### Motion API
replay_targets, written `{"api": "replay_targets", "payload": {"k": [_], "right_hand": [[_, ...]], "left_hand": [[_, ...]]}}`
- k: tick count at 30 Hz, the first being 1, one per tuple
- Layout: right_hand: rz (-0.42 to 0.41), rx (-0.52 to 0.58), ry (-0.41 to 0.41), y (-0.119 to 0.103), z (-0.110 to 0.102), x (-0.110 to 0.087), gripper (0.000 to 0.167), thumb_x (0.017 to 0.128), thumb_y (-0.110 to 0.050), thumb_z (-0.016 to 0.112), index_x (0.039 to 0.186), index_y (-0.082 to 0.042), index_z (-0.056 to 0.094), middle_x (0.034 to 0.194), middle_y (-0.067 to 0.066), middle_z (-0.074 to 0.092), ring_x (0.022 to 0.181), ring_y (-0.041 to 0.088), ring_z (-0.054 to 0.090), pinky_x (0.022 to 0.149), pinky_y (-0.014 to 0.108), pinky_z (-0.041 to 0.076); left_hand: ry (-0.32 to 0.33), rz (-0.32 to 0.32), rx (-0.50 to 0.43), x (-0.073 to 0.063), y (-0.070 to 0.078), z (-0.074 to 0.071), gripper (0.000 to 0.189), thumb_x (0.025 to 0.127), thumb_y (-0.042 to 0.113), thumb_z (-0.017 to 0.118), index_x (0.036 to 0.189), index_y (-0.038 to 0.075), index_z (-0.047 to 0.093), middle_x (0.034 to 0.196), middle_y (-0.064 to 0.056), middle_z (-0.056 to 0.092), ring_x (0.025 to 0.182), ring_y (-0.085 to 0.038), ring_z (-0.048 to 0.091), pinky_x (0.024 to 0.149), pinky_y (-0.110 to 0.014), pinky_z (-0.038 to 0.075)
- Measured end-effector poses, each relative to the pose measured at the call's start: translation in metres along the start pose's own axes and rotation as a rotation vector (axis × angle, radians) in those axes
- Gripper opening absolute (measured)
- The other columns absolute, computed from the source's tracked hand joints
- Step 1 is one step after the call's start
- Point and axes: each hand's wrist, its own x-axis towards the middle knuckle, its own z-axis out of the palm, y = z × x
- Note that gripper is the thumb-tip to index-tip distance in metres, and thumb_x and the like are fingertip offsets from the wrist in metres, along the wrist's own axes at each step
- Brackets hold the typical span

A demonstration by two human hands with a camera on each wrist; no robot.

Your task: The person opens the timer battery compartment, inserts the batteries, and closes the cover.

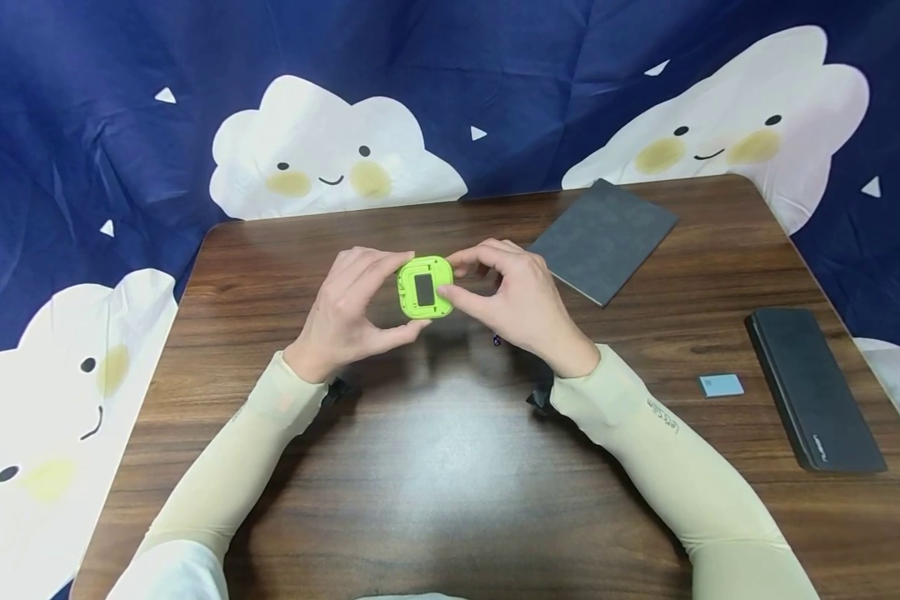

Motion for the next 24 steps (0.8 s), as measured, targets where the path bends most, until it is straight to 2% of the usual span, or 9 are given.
{"api": "replay_targets", "payload": {"k": [8,16,24], "right_hand": [[0.148,0.056,-0.053,-0.0073,0.0006,-0.0017,0.026,0.097,-0.027,0.089,0.12,-0.016,0.085,0.097,0.005,0.081,0.078,0.016,0.068,0.069,0.018,0.052],[0.203,0.075,-0.075,-0.0073,0.0008,-0.0007,0.026,0.097,-0.025,0.088,0.12,-0.014,0.084,0.099,0.008,0.081,0.079,0.017,0.069,0.069,0.019,0.054],[0.276,0.152,-0.11,-0.0052,0.0026,0.001,0.026,0.096,-0.022,0.088,0.119,-0.011,0.084,0.101,0.01,0.081,0.084,0.015,0.071,0.072,0.018,0.057]], "left_hand": [[-0.005,0.016,0.021,-0.0008,0.0003,0.0001,0.074,0.08,0.036,0.098,0.139,-0.001,0.071,0.118,-0.01,0.079,0.108,-0.027,0.071,0.1,-0.046,0.058],[-0.027,0.025,0.031,-0.0013,-0.0005,0.002,0.074,0.081,0.037,0.098,0.138,-0.002,0.071,0.117,-0.011,0.078,0.105,-0.027,0.071,0.102,-0.045,0.057],[-0.038,0.04,0.049,-0.0022,-0.0015,0.0034,0.073,0.081,0.036,0.097,0.138,-0.002,0.072,0.118,-0.01,0.079,0.106,-0.027,0.072,0.102,-0.045,0.058]]}}
